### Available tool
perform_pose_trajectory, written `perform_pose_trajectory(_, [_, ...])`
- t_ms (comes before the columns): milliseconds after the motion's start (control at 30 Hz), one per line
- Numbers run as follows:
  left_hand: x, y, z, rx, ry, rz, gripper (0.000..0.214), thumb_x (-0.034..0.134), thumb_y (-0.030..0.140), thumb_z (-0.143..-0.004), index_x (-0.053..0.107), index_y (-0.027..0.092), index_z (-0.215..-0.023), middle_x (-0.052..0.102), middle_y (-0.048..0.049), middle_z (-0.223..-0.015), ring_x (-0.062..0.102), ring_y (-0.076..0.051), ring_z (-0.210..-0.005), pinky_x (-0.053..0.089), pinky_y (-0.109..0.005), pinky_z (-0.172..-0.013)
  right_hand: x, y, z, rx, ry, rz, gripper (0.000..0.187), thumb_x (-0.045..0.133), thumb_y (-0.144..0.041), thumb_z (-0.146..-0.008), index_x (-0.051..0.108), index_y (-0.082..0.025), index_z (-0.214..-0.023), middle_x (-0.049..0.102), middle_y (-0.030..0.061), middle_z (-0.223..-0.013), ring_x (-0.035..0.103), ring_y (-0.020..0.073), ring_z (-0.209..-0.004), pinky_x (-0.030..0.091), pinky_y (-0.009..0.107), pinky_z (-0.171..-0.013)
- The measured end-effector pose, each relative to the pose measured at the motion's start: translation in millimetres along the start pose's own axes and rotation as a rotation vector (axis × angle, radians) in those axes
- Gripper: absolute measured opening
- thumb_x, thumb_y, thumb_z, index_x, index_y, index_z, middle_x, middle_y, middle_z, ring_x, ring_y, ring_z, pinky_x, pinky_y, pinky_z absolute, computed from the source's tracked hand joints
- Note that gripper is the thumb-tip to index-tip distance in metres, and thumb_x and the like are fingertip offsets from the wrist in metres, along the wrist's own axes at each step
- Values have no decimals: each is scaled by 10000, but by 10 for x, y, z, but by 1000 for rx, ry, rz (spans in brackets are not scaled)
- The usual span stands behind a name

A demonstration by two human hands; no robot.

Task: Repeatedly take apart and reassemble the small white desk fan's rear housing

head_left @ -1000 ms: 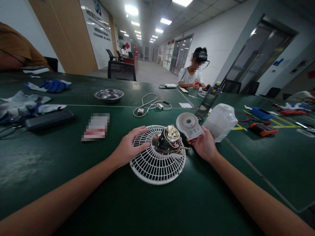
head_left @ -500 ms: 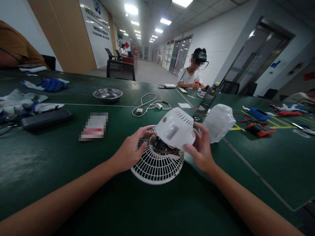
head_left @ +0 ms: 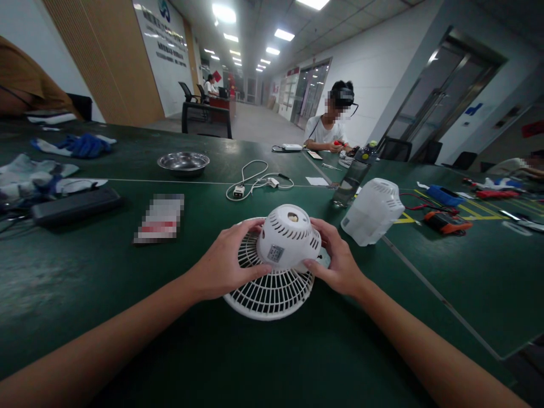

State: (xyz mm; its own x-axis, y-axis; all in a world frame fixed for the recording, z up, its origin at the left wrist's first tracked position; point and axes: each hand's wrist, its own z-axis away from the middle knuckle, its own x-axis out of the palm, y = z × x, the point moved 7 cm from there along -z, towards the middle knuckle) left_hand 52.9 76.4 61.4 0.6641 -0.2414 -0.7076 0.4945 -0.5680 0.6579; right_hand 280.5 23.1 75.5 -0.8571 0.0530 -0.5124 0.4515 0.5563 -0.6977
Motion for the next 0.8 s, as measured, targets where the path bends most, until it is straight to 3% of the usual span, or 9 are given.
perform_pose_trajectory(200, [-10, 88, -49, 126, -107, -117, 798, 768, 677, -720, 551, 274, -1374, 625, -99, -1343, 568, -371, -1189, 472, -603, -1006, 105, -147, 35, -93, -141, 80, 855, 785, -372, -817, 330, -404, -1540, 542, 90, -1475, 611, 337, -1221, 522, 625, -1037])
perform_pose_trajectory(667, [-8, 38, -35, 123, -137, -146, 802, 751, 717, -698, 591, 296, -1361, 629, -105, -1387, 564, -413, -1263, 458, -622, -1051, 119, -150, 35, -95, -175, 117, 935, 770, -408, -826, 245, -420, -1599, 458, 62, -1595, 565, 375, -1331, 467, 685, -1091])
perform_pose_trajectory(800, [-19, 57, -31, 120, -134, -125, 822, 757, 706, -688, 606, 283, -1376, 622, -111, -1398, 556, -420, -1274, 423, -635, -1086, 144, -198, 39, -152, -206, 186, 1001, 771, -402, -821, 174, -413, -1625, 427, 58, -1618, 508, 393, -1397, 438, 694, -1122])
